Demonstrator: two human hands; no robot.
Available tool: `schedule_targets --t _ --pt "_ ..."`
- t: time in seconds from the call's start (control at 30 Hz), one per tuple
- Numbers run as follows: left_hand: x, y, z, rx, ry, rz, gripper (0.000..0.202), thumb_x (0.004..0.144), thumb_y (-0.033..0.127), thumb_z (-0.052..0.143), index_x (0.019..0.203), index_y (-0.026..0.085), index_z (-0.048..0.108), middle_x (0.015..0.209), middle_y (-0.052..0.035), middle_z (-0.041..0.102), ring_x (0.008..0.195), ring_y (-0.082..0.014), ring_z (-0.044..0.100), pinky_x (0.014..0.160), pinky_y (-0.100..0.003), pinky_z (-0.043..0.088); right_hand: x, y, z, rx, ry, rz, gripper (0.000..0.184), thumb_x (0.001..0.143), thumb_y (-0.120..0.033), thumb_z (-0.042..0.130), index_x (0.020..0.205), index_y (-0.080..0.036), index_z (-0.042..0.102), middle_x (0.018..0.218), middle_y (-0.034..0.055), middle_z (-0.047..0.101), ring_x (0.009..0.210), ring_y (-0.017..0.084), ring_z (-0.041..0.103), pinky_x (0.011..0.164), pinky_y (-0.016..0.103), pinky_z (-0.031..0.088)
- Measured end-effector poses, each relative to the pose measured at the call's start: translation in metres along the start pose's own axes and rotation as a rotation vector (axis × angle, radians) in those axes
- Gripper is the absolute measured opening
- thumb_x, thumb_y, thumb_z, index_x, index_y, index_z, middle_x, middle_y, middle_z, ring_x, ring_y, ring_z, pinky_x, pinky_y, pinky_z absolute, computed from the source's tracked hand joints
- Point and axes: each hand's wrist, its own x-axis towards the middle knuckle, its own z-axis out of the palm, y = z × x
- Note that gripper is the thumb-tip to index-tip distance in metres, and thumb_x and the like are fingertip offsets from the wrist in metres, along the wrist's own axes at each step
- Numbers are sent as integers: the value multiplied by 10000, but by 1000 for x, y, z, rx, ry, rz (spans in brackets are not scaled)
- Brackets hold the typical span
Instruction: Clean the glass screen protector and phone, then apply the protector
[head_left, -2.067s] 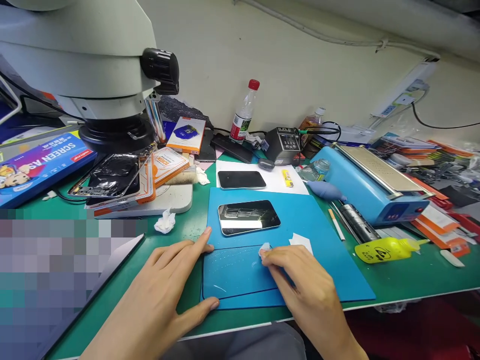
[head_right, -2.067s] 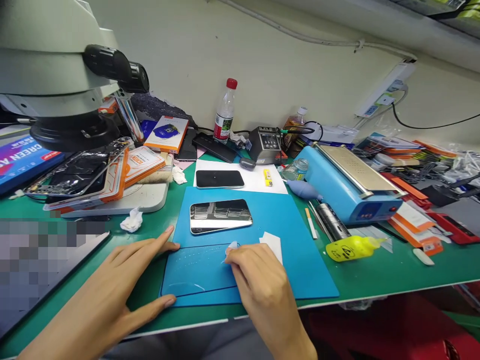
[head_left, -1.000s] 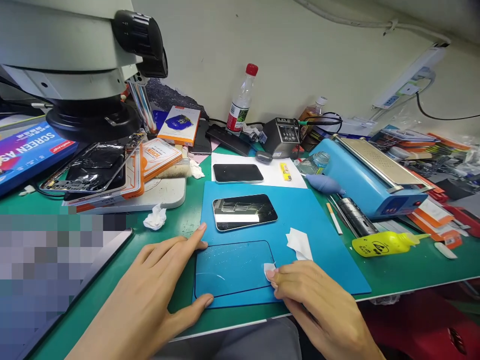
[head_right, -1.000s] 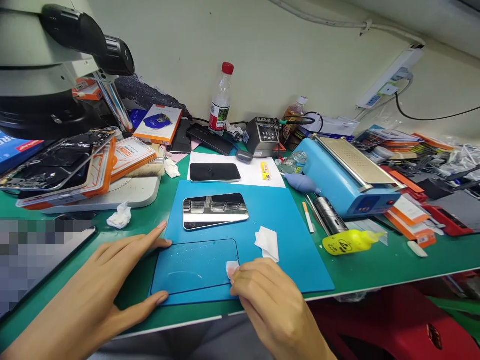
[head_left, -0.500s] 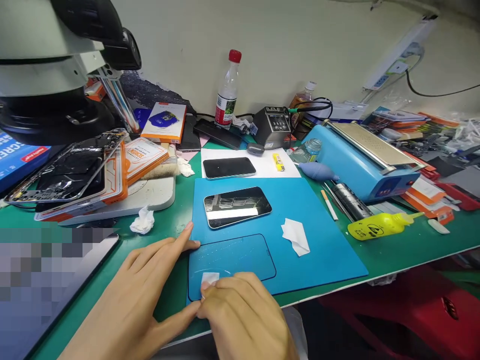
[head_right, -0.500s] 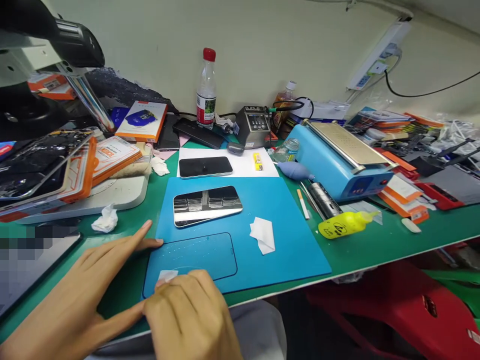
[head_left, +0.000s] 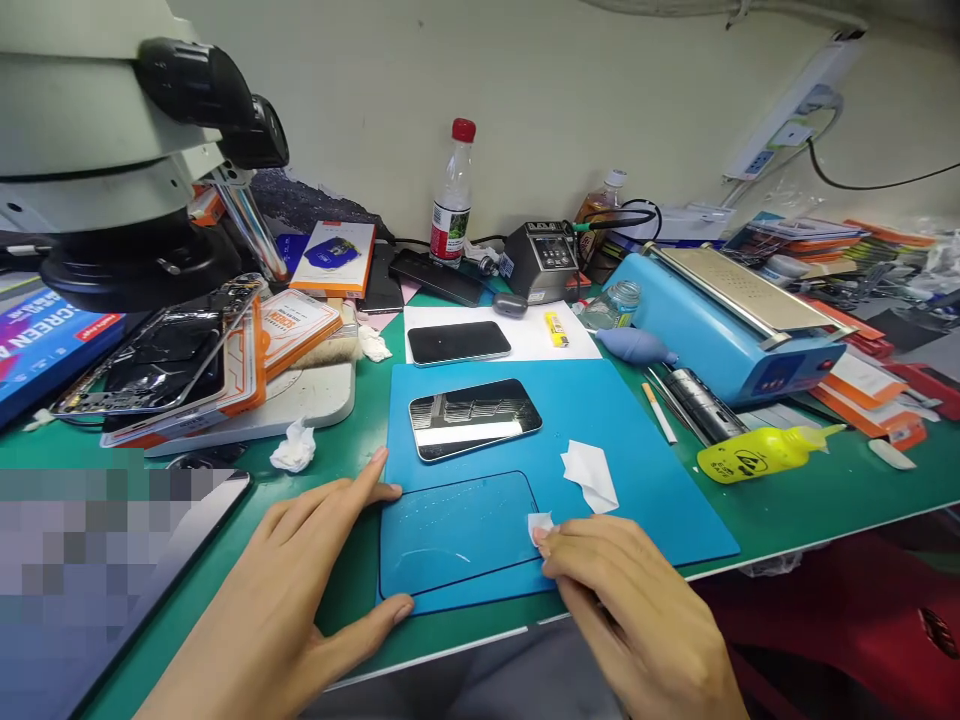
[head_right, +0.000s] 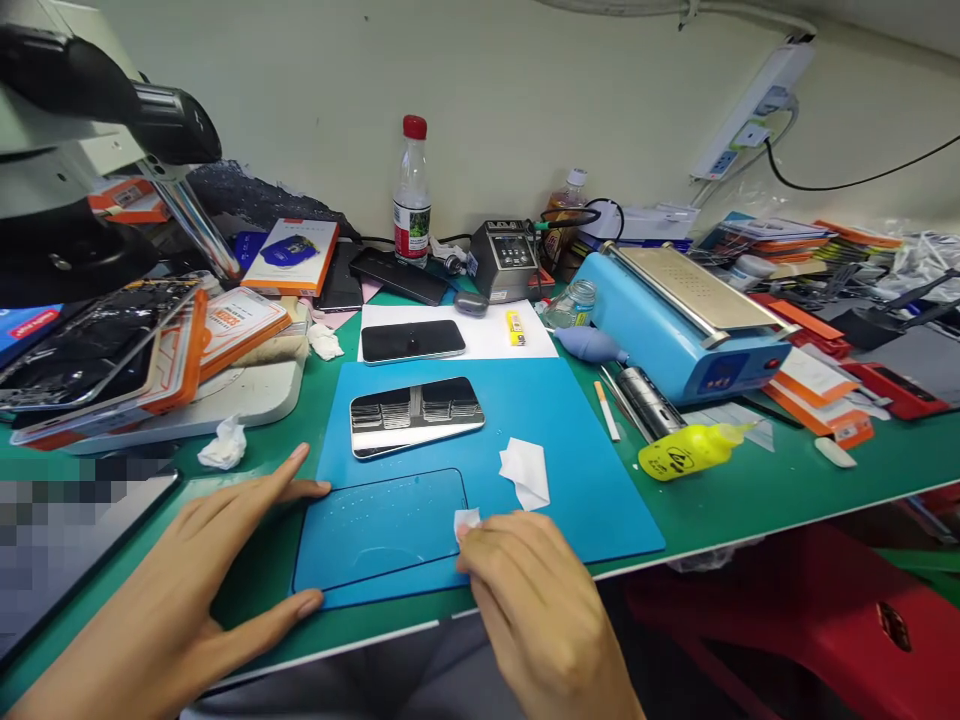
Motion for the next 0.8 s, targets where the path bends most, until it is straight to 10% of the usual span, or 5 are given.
schedule_targets --t 0.47,0.8 --pt "3 7 -3 -42 -31 24 988 981 232 671 1754 448 96 1510 -2 696 1381 -288 637 1142 -457 535 33 -59 76 88 45 -93 249 992 -9 498 844 -172 615 735 28 623 690 168 575 658 354 406" --pt "4 12 -4 -150 -81 -99 1157 953 243 794 1747 517 -2 1587 -11 616 1469 -318 562 1212 -528 497 62 -23 44 214 93 26 132 1071 -106 605 1059 -235 634 969 -17 761 908 135 711 849 267 525"
